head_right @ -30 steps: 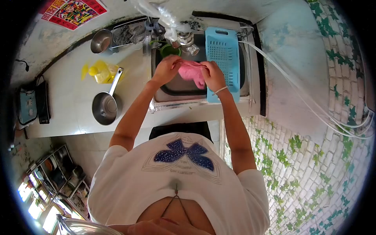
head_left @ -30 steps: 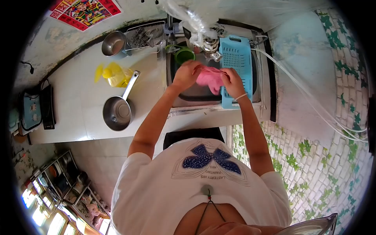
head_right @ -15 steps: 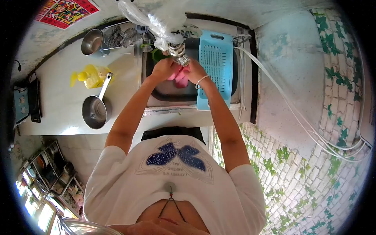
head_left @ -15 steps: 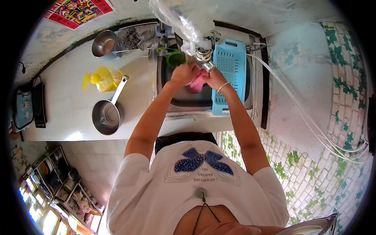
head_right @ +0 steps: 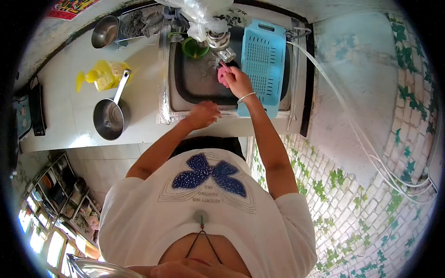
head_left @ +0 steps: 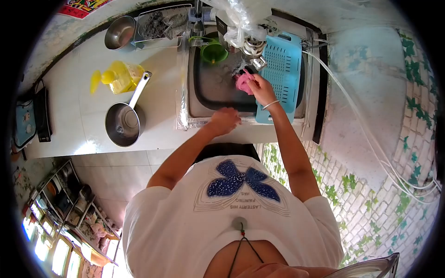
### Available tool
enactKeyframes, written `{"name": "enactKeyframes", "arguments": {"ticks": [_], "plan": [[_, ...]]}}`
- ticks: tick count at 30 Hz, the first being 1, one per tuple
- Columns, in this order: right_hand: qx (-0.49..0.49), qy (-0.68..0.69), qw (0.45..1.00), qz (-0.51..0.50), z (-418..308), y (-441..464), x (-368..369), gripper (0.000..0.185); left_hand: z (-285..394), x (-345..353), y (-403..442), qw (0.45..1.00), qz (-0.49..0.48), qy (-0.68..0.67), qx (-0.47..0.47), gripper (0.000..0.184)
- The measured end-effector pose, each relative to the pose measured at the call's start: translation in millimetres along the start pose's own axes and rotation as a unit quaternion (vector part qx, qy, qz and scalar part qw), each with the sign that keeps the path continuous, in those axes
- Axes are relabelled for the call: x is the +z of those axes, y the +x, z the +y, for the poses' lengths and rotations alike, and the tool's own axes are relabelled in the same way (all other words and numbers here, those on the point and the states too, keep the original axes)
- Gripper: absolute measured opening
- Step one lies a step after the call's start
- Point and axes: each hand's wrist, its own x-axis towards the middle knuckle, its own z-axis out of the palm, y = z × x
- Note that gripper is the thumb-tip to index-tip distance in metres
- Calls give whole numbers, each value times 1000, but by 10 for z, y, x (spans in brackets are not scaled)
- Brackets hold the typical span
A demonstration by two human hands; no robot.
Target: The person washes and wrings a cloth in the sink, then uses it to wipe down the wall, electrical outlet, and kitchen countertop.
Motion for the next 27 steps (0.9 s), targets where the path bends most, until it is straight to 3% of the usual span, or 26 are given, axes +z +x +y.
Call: {"name": "enactKeyframes", "arguments": {"ticks": [3, 16, 19, 21, 23, 25, 27], "plan": [[7, 4, 1000, -1, 3, -125, -22, 24, -2, 240, -59, 996, -20, 84, 39, 8], [28, 65, 997, 14, 123, -464, -19, 23, -64, 392, -100, 981, 11, 140, 131, 10], [23, 114, 993, 23, 192, -475, 0, 23, -88, 485, -82, 971, 81, 168, 151, 11], [28, 103, 994, 21, 204, -500, -54, 23, -122, 450, -34, 996, 70, 44, 30, 14], [32, 93, 995, 18, 194, -539, -106, 23, -144, 232, 16, 959, 172, -117, -190, 14], [51, 80, 995, 13, 146, -646, -145, 23, -281, -48, 70, 863, 349, -237, -277, 10], [57, 93, 994, 7, 158, -771, -105, 17, -290, -451, 218, 821, 457, -253, -231, 6]]}}
